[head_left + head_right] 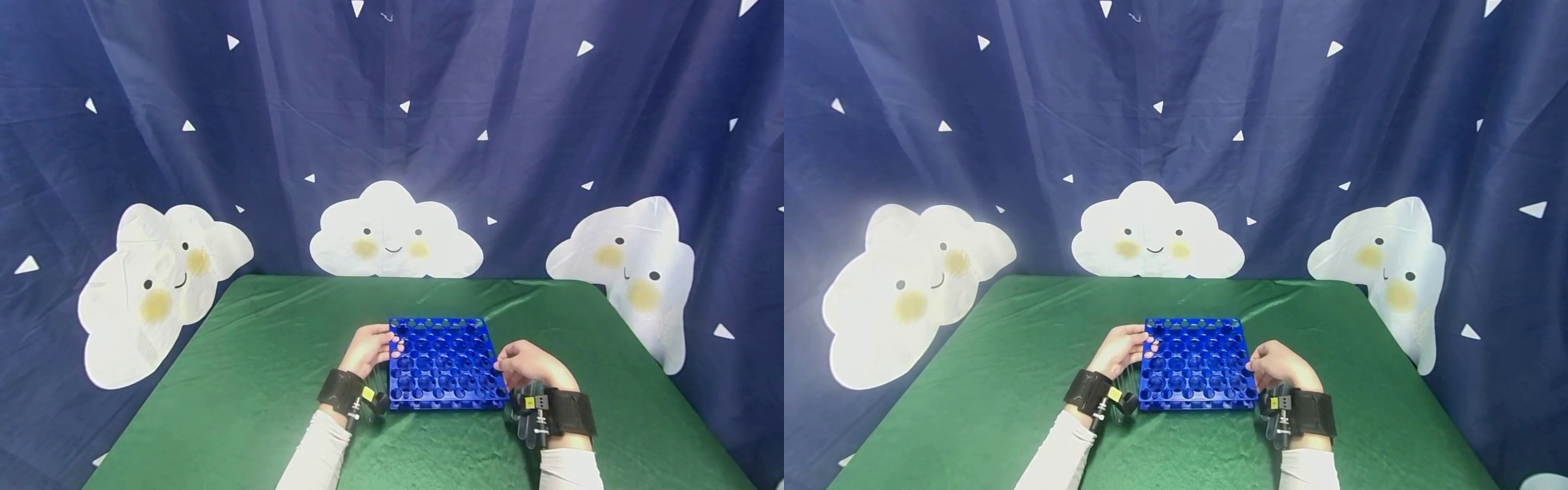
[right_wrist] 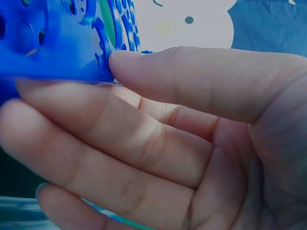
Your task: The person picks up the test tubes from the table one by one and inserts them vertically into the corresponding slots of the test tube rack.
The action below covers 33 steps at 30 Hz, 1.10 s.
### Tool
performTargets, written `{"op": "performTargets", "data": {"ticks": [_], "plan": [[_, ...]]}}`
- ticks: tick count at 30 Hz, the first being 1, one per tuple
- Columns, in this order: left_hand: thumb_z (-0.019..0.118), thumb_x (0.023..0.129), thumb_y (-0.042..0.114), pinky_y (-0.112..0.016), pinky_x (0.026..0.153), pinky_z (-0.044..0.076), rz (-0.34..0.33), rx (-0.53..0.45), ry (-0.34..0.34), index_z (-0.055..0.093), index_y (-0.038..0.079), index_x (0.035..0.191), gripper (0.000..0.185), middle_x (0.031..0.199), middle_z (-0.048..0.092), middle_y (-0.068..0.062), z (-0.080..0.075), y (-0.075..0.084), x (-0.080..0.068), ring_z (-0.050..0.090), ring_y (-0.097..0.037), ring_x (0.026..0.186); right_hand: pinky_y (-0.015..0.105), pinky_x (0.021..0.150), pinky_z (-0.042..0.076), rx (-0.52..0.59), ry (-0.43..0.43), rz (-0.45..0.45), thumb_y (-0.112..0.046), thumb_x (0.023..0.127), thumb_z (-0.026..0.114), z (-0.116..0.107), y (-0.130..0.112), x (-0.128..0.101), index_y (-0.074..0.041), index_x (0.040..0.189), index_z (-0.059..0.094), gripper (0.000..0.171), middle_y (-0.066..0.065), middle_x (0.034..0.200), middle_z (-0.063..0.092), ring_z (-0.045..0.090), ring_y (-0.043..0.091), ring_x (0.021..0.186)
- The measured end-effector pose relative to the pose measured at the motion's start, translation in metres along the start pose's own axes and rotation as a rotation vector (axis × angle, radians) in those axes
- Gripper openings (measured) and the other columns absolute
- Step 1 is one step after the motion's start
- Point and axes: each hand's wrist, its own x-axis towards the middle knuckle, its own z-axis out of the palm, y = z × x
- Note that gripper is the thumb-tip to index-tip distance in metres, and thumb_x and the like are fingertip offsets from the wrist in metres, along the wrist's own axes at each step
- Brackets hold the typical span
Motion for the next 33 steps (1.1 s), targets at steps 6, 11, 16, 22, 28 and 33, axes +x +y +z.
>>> {"op": "performTargets", "data": {"ticks": [6,11,16,22,28,33], "plan": [[0.052,0.096,-0.001,-0.025,0.072,0.062,-0.021,0.015,-0.022,0.040,-0.013,0.139,0.047,0.101,0.072,-0.020,-0.001,-0.001,0.001,0.071,-0.013,0.075,0.040,0.062,0.058,0.006,0.004,0.014,-0.013,0.093,0.058,0.000,0.000,0.000,0.003,0.086,0.060,0.018,0.008,0.067,0.065,0.068,0.023,0.065],[0.053,0.096,-0.001,-0.029,0.076,0.062,-0.030,0.035,-0.044,0.036,-0.013,0.141,0.050,0.111,0.068,-0.026,-0.004,0.001,-0.001,0.071,-0.013,0.076,0.039,0.062,0.058,-0.003,0.019,0.033,-0.013,0.094,0.058,0.000,0.000,0.000,0.002,0.086,0.061,0.018,0.007,0.067,0.065,0.068,0.023,0.066],[0.055,0.095,0.004,-0.035,0.078,0.062,-0.042,0.117,-0.047,0.046,-0.010,0.136,0.044,0.114,0.067,-0.026,-0.011,0.005,-0.002,0.070,-0.016,0.077,0.040,0.063,0.059,-0.009,0.027,0.036,-0.014,0.094,0.059,0.000,-0.001,0.000,0.002,0.085,0.061,0.018,0.006,0.067,0.064,0.068,0.023,0.066],[0.058,0.097,0.016,-0.040,0.083,0.061,-0.034,0.169,-0.055,0.052,-0.009,0.130,0.042,0.116,0.066,-0.030,-0.028,0.018,-0.008,0.072,-0.032,0.092,0.040,0.063,0.059,-0.010,0.026,0.029,-0.014,0.094,0.059,0.000,-0.001,0.000,0.002,0.085,0.061,0.019,0.006,0.067,0.064,0.067,0.022,0.065],[0.059,0.096,0.018,-0.036,0.078,0.062,-0.023,0.177,-0.020,0.050,-0.010,0.130,0.045,0.113,0.066,-0.031,-0.060,0.028,-0.013,0.073,-0.031,0.088,0.039,0.063,0.058,-0.009,0.026,0.025,-0.014,0.094,0.059,0.000,-0.001,0.000,0.002,0.085,0.061,0.019,0.005,0.067,0.063,0.066,0.021,0.064],[0.059,0.095,0.015,-0.028,0.066,0.062,-0.009,0.238,0.064,0.053,-0.016,0.119,0.039,0.086,0.070,-0.017,-0.082,0.037,-0.024,0.069,-0.014,0.067,0.039,0.063,0.058,-0.013,0.027,0.024,-0.014,0.094,0.059,0.001,-0.001,0.000,0.002,0.085,0.061,0.019,0.006,0.067,0.064,0.066,0.021,0.064]]}}
